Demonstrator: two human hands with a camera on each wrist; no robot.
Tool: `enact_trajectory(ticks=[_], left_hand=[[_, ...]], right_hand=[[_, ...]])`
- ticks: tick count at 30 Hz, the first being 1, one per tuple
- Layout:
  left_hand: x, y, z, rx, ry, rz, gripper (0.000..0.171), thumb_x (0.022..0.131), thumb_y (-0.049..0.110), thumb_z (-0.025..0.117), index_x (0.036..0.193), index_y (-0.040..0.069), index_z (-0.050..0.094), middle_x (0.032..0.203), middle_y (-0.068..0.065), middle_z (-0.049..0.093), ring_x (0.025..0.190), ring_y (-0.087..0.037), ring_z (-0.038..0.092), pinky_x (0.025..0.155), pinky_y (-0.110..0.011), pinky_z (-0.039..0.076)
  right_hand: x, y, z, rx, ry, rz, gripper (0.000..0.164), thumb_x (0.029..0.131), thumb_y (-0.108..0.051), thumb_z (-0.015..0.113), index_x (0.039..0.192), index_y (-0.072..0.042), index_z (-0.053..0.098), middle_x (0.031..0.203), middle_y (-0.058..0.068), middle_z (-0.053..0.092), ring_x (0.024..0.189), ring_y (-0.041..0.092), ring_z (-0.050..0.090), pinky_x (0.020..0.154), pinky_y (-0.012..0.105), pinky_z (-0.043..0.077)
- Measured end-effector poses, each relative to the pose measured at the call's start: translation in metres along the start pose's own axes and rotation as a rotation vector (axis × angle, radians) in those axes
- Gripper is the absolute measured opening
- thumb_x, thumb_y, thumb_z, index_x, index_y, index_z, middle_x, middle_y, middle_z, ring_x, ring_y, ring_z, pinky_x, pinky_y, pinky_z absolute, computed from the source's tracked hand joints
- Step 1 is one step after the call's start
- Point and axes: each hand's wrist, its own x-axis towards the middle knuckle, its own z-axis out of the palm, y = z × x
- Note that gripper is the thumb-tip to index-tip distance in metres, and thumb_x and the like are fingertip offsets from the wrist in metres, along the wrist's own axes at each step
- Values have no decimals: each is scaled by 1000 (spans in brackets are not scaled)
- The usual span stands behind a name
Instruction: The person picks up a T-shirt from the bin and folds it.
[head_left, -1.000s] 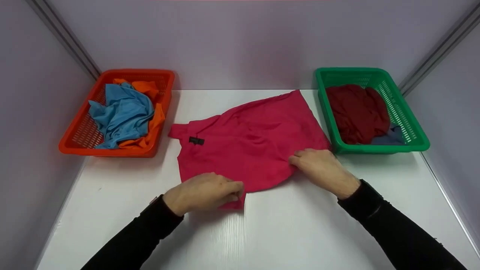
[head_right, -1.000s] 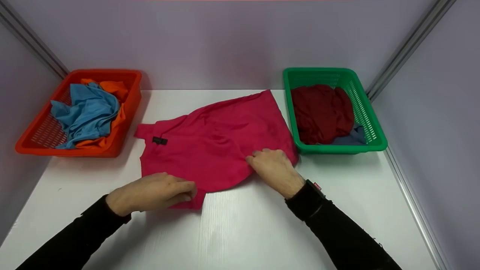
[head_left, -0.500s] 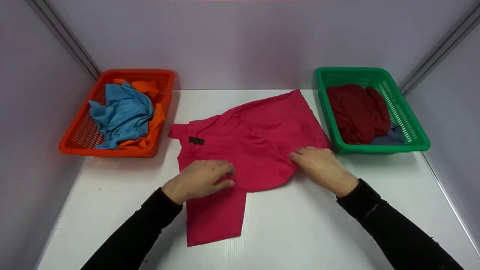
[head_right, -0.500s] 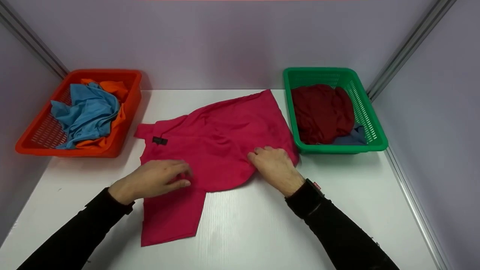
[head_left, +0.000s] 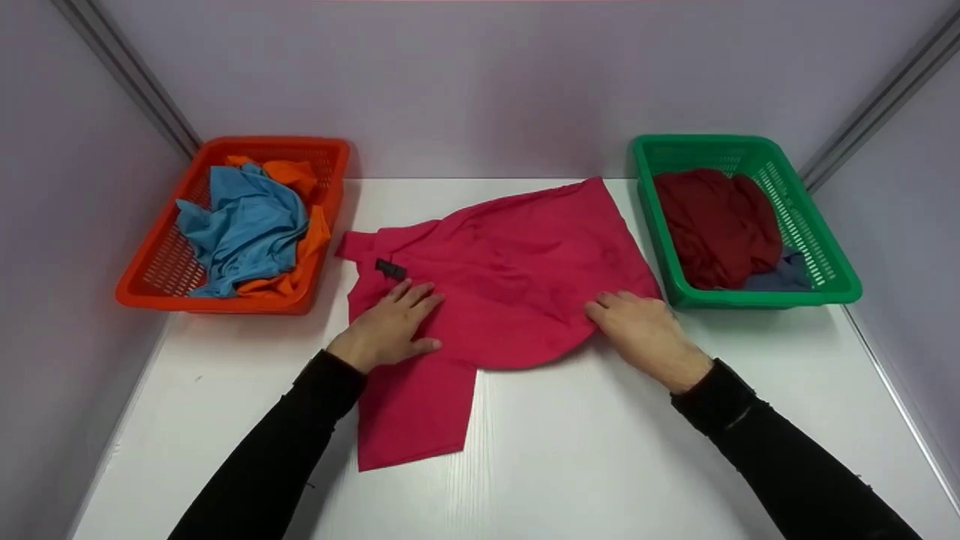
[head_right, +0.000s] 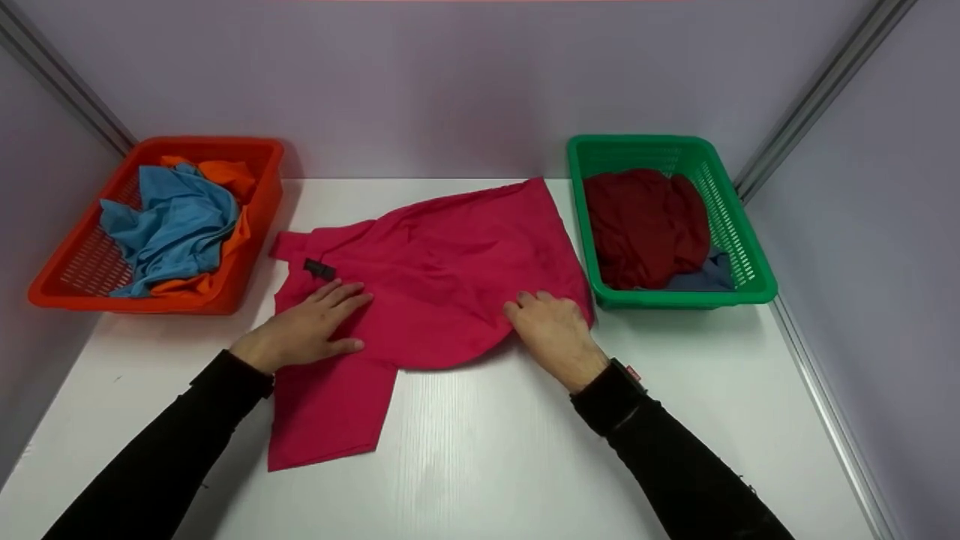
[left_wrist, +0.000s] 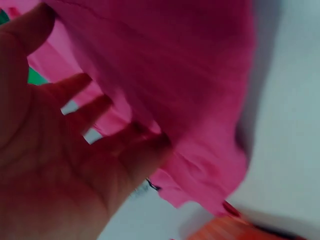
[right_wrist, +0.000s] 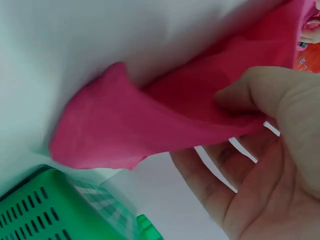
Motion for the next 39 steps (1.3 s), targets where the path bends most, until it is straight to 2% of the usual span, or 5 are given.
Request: enact_trajectory(ticks=[6,14,21,28,39], left_hand=[[6,-21,-8,-31,-29,14,82,101,47,68,167,15,32,176,-13,27,165,-46,16,129,-60,32],[6,-27,-9,-39,-12,20,81,99,47,69,166,16,34,175,-12,30,165,-45,18,129,-60,33],[6,-21,-11,34,-28,1,80,100,47,68,166,16,34,175,-13,30,164,-45,21,129,-60,34],[7,-6,-9,140,14,67,80,100,50,68,165,16,37,173,-13,35,163,-38,29,130,-57,33],[0,-6,0,17,-79,142,79,103,39,66,168,15,27,178,-12,22,166,-39,18,130,-63,28]], right_hand=[[-8,0,1,42,-17,19,34,84,-2,85,112,-12,71,107,7,76,85,28,75,54,46,62],[-30,-2,-17,77,-138,-43,62,78,1,89,137,-10,70,135,12,74,117,30,75,65,40,66],[-26,-5,-29,185,-302,18,59,82,-27,90,136,-14,70,135,14,73,117,33,74,71,49,67],[19,-11,-28,254,-281,71,60,85,-43,87,136,-17,68,131,11,72,118,31,72,88,53,66],[119,-7,10,401,-273,56,67,101,-42,69,160,-21,46,166,8,47,156,29,44,122,51,47]])
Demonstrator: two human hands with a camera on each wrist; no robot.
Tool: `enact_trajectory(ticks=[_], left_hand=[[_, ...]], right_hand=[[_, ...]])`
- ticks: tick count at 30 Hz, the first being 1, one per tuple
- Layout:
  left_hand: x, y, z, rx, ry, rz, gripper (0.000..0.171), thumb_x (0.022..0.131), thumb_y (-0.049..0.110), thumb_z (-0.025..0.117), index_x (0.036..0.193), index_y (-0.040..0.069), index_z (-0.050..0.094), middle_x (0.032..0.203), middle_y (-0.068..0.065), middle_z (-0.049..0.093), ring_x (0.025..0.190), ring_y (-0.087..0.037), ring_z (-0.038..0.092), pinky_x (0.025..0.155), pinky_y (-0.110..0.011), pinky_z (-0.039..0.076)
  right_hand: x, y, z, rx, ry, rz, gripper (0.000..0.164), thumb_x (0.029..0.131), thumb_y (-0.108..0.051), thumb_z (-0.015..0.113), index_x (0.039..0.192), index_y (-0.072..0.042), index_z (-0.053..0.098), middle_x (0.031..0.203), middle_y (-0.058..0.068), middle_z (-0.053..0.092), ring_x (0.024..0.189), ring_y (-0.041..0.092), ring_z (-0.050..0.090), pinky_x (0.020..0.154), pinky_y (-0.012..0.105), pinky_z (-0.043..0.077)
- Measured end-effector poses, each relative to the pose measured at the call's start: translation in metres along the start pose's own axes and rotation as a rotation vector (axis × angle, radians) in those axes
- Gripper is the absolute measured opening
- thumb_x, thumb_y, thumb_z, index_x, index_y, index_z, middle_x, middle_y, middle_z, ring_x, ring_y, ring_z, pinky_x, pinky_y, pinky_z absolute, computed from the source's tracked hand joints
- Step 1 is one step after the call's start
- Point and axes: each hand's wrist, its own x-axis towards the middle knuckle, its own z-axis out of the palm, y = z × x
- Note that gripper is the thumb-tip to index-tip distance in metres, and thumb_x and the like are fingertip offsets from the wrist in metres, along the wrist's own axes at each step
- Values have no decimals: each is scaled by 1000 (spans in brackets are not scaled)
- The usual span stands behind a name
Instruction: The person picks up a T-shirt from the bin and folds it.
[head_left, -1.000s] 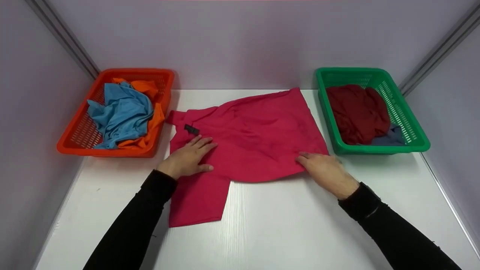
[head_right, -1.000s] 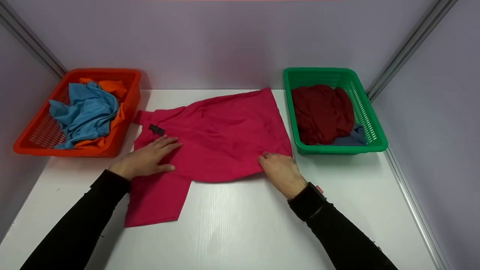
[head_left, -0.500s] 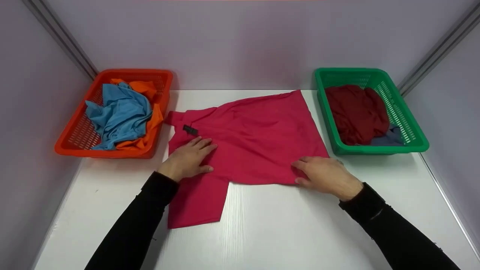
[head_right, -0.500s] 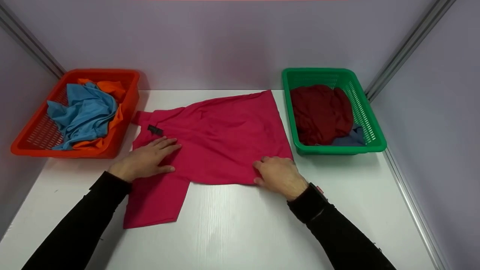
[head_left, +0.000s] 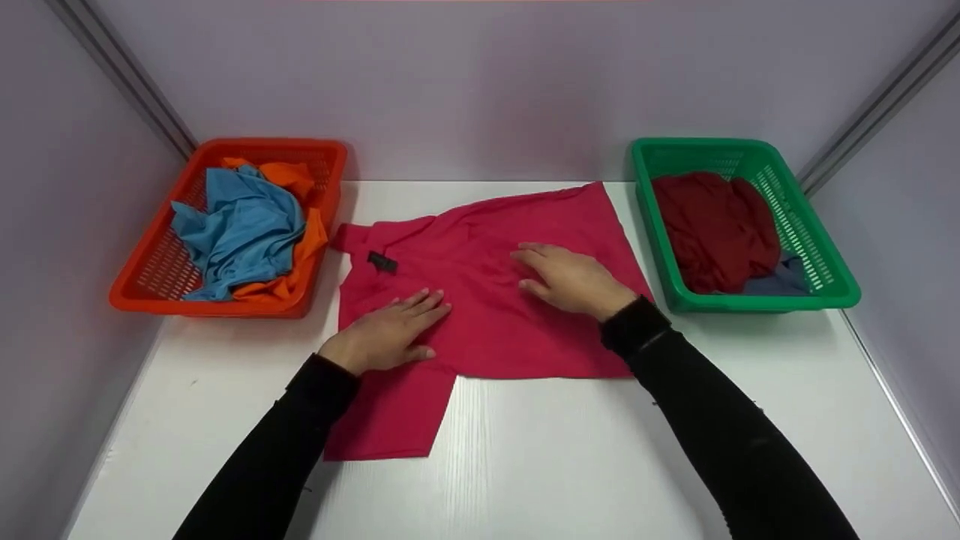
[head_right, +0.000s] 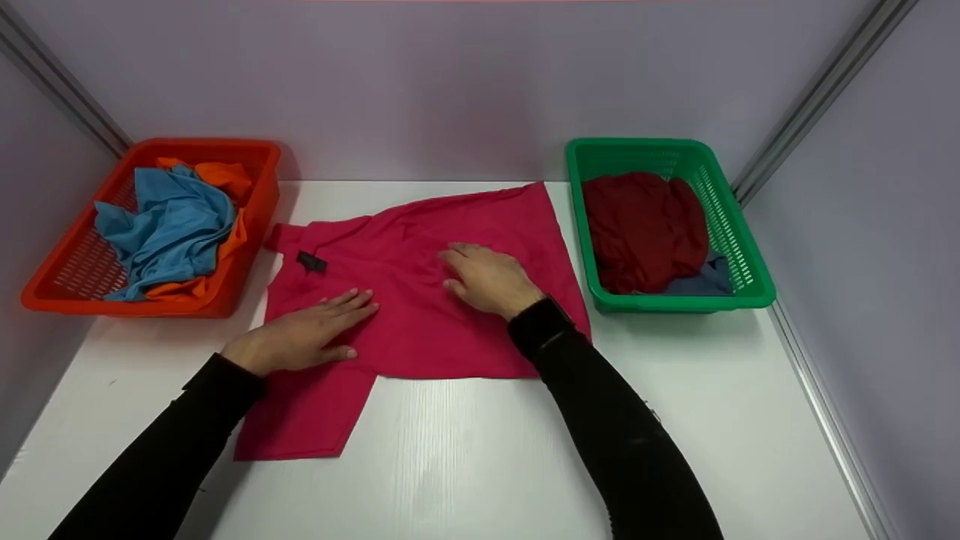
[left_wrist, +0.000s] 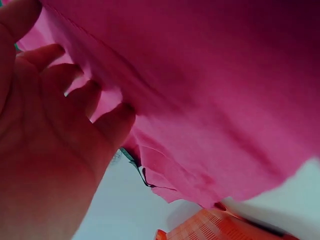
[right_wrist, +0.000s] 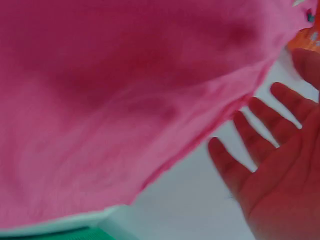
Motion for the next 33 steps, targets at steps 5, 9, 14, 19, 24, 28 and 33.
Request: enact_trajectory(ticks=[5,9,14,19,24,28,33], left_hand=[[-3,1,3,-37,-58,34,82,102,40,68,169,21,25,179,-6,19,167,-34,16,133,-60,24],[-4,4,6,-48,-56,44,82,100,40,70,168,23,28,179,-3,20,168,-31,17,134,-57,25],[-11,17,10,6,12,-8,82,99,42,72,167,20,32,177,-8,26,165,-35,24,131,-55,33],[-21,39,13,93,66,-99,79,99,46,71,164,14,39,172,-13,36,160,-38,35,125,-52,42],[-27,60,8,128,54,-118,72,98,46,73,157,13,50,164,-13,49,148,-39,49,119,-51,50],[-27,69,-1,83,31,-47,62,95,46,76,147,15,62,151,-10,61,138,-36,58,115,-50,52],[-16,62,-20,-40,-25,10,52,97,45,73,143,20,66,141,-4,69,134,-24,63,114,-48,53]], right_hand=[[30,5,10,32,-17,-26,67,106,-47,59,164,-20,39,172,5,39,163,27,33,132,48,34],[40,12,18,67,-60,-6,69,107,-51,55,165,-19,36,173,8,36,164,29,30,133,49,30],[35,24,24,105,-94,68,72,104,-52,60,165,-22,37,175,12,29,165,35,25,133,54,30],[26,30,24,103,-101,98,76,102,-57,62,165,-24,36,176,14,26,165,40,22,132,58,30],[20,33,26,89,-113,74,78,102,-59,60,167,-28,32,177,13,23,166,41,17,131,63,26],[17,36,27,90,-128,48,77,102,-60,59,167,-31,30,178,11,20,167,41,14,132,65,21],[14,37,26,92,-150,17,77,102,-59,59,168,-30,29,179,10,18,167,40,13,133,66,18]])
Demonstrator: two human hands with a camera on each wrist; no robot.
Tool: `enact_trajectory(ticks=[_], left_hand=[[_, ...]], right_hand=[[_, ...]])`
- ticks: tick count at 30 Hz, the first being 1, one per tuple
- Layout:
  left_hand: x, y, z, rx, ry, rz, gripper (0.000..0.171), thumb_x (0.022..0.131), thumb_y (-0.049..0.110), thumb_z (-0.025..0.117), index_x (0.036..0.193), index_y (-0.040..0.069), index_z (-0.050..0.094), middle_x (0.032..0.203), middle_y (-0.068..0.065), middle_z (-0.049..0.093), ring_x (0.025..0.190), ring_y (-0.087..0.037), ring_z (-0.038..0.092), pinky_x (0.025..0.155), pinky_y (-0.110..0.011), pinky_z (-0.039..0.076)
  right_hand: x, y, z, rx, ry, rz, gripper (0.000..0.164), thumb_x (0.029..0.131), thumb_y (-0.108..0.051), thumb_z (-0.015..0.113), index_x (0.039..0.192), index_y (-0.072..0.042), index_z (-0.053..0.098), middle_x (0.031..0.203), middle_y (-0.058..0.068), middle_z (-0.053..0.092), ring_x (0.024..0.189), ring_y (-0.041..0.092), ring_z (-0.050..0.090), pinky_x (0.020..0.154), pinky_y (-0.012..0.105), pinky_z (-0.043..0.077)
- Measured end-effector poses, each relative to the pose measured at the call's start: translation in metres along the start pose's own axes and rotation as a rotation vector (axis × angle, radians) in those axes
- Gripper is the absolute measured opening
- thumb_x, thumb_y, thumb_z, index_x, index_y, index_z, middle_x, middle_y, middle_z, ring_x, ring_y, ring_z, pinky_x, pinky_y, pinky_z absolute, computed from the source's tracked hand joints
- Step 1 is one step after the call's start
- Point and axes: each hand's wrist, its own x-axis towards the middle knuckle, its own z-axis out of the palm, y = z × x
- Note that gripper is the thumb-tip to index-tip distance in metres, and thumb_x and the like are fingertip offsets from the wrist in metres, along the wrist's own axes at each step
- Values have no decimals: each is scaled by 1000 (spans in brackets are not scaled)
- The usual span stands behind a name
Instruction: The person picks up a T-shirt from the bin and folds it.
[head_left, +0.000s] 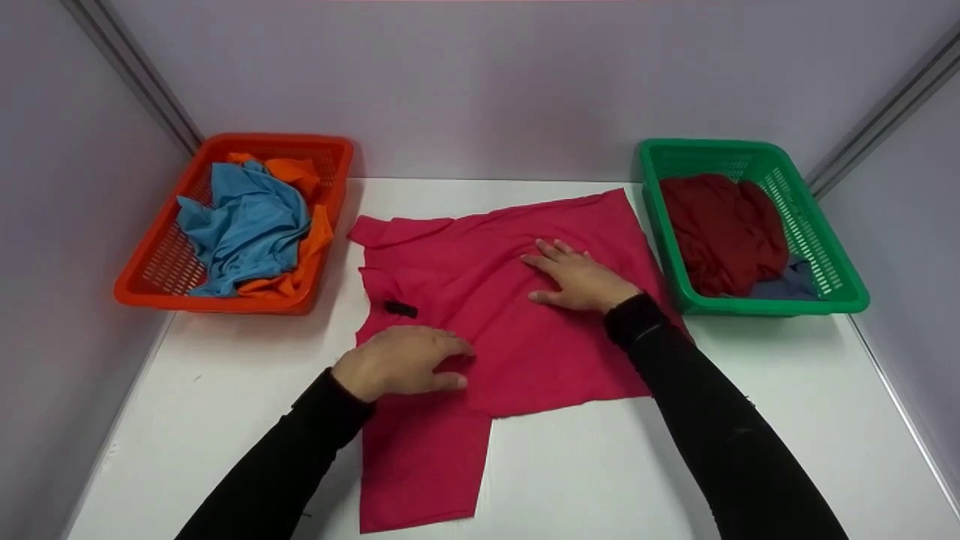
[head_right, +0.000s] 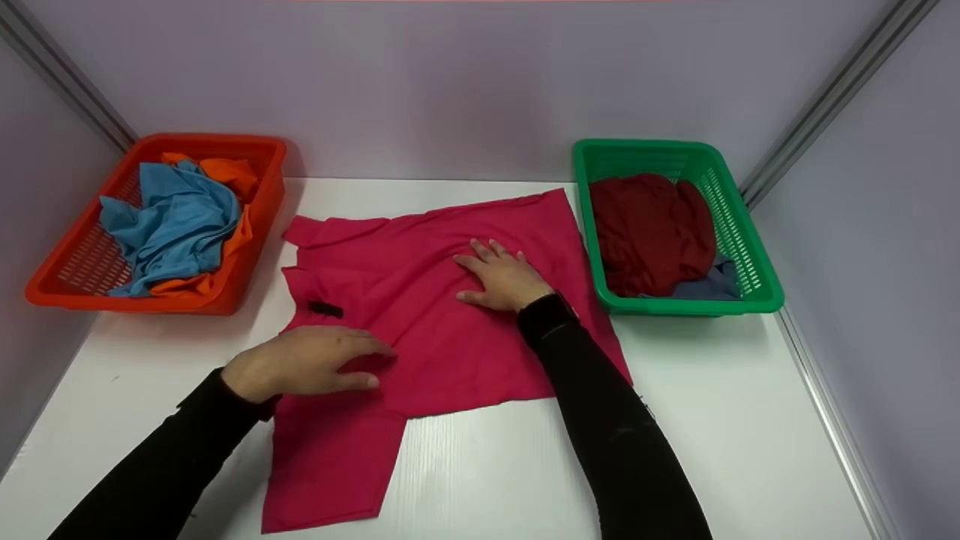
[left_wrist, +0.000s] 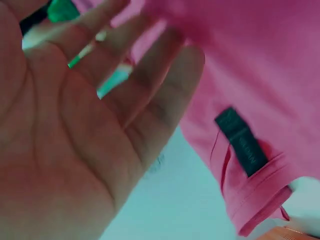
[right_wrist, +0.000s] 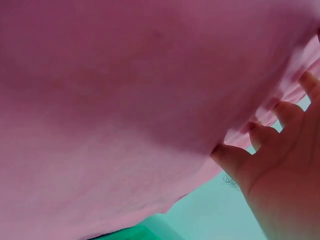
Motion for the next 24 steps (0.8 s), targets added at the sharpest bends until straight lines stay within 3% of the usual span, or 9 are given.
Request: enact_trajectory(ticks=[2,5,7,9,11,14,20,24], left_hand=[[8,-7,-9,-28,23,-15,54,99,46,71,146,21,62,145,-3,67,140,-23,60,118,-48,51],[24,-24,-21,31,153,-72,56,103,46,66,150,18,58,151,-7,63,146,-28,55,123,-51,45],[34,-36,-27,95,241,-167,56,105,47,61,151,15,56,153,-10,60,148,-32,52,125,-54,41],[43,-50,-28,133,285,-268,56,106,48,58,148,10,56,151,-14,60,145,-37,54,123,-56,42],[49,-62,-27,134,271,-357,58,107,49,54,147,7,56,149,-16,61,142,-39,55,121,-58,43],[56,-76,-24,114,213,-428,63,108,53,50,149,5,55,152,-18,58,143,-41,54,120,-62,42],[68,-91,-26,72,157,-484,72,107,60,45,157,9,47,164,-16,48,148,-46,48,116,-70,43],[74,-100,-28,5,122,-483,78,105,58,51,164,10,36,173,-15,33,159,-42,36,119,-72,40]], right_hand=[[-1,0,0,-2,-6,-4,77,102,-58,60,168,-30,29,179,10,18,167,41,12,133,66,18],[-2,-2,-1,-9,-10,-6,77,103,-57,60,168,-29,29,179,11,18,167,42,12,132,67,18],[-2,-2,-1,-14,-11,-11,77,103,-56,60,168,-27,29,179,12,18,166,44,13,131,69,19],[-3,-3,-2,-17,-15,-11,78,103,-55,60,168,-27,28,179,13,17,166,45,13,130,70,20],[-4,-4,-2,-18,-24,-5,79,103,-55,60,169,-27,27,179,13,16,166,45,13,131,69,19],[-7,-6,-2,-10,-41,12,82,102,-56,62,169,-28,25,179,12,15,166,45,11,131,69,18],[-15,-12,-2,8,-44,48,83,101,-54,65,169,-27,26,179,14,15,166,46,11,128,72,22],[-19,-17,0,34,-44,65,83,101,-52,66,169,-26,25,179,15,13,166,47,10,126,76,23]])
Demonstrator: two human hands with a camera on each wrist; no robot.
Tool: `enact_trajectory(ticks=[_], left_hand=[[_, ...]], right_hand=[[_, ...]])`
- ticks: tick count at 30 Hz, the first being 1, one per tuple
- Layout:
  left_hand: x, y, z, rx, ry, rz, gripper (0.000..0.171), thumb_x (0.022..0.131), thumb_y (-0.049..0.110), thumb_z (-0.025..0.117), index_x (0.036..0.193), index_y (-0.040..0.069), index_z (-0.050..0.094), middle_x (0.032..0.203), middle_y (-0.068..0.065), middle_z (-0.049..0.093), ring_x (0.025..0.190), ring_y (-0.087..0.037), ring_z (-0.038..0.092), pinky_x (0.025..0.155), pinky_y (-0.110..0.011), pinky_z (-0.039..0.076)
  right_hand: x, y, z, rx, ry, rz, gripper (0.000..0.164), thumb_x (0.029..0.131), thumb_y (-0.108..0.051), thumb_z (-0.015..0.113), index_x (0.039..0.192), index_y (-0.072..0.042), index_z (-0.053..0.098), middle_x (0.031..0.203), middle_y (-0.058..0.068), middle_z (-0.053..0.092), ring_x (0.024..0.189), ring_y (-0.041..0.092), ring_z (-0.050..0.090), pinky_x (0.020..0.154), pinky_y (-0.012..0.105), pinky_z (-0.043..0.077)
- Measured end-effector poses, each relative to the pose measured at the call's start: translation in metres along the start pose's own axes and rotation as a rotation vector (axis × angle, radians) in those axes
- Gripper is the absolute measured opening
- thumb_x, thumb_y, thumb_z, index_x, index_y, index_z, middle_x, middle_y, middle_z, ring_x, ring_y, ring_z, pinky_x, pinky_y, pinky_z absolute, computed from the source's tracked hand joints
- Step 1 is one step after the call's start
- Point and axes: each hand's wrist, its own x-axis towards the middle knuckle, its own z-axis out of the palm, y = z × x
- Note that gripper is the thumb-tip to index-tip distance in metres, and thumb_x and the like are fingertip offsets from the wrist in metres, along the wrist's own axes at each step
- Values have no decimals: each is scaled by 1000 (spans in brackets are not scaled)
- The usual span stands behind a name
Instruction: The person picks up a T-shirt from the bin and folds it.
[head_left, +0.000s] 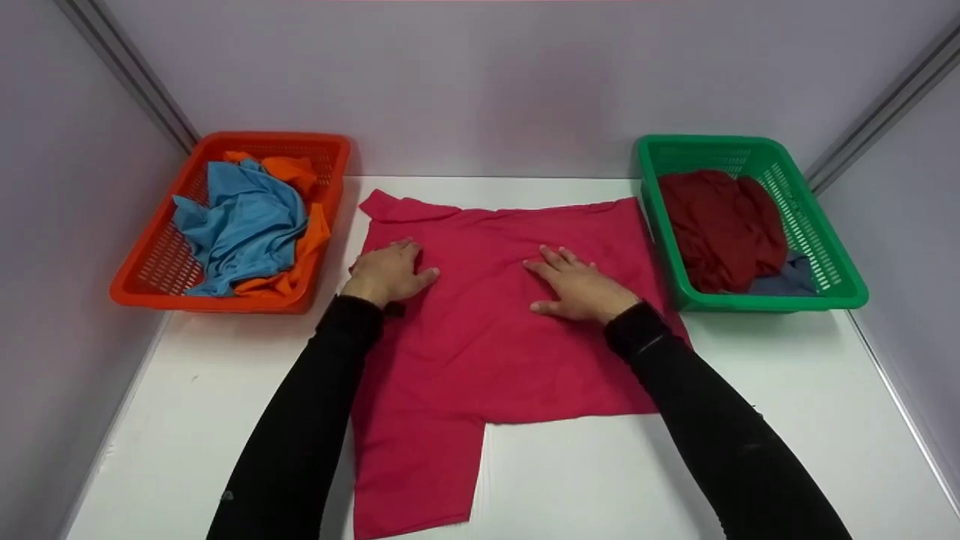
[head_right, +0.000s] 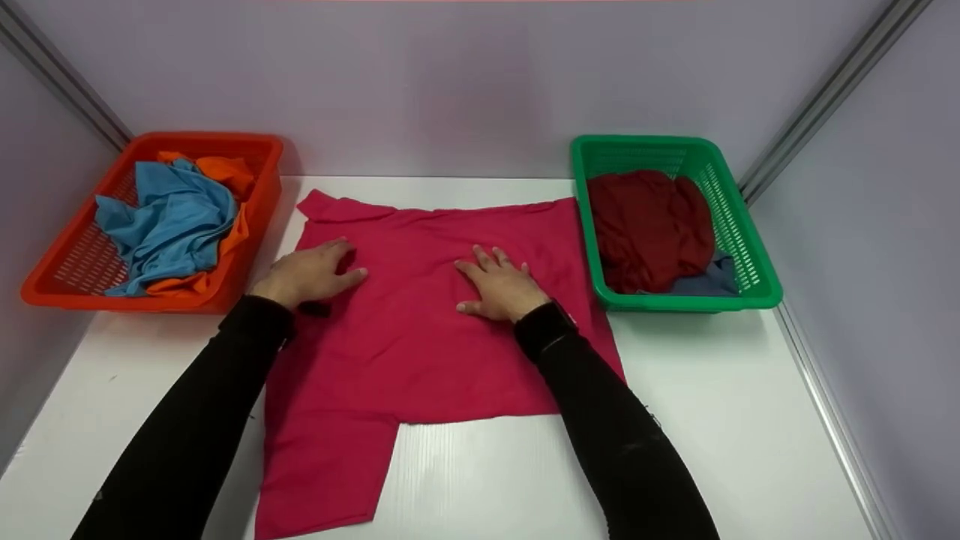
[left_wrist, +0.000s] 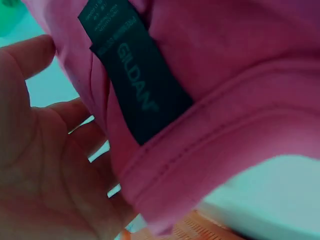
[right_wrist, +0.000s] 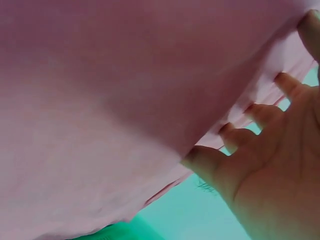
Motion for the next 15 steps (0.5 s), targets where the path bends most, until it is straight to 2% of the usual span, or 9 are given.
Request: enact_trajectory(ticks=[4,6,11,15], left_hand=[[5,-6,2,-54,-54,42,87,103,55,57,169,11,21,179,-14,14,167,-38,14,129,-68,26],[5,-8,4,-65,-70,65,91,103,56,58,170,12,16,180,-14,8,167,-40,8,129,-71,22],[-3,-13,9,-79,-62,87,93,101,59,60,170,15,15,180,-13,7,167,-41,5,128,-74,19],[-15,-15,14,-77,-54,91,93,101,58,60,170,15,16,180,-13,8,167,-41,5,128,-74,19]], right_hand=[[-4,-5,2,28,0,14,83,102,-50,66,169,-25,25,179,15,12,166,47,9,125,77,22],[-6,-8,3,30,0,23,83,102,-50,65,169,-25,25,179,15,12,166,47,9,125,77,23],[-14,-17,9,25,14,35,82,102,-50,65,169,-24,26,179,15,12,165,47,11,124,77,25],[-23,-26,15,31,29,40,82,101,-51,66,168,-25,27,179,14,13,166,46,13,122,78,27]])
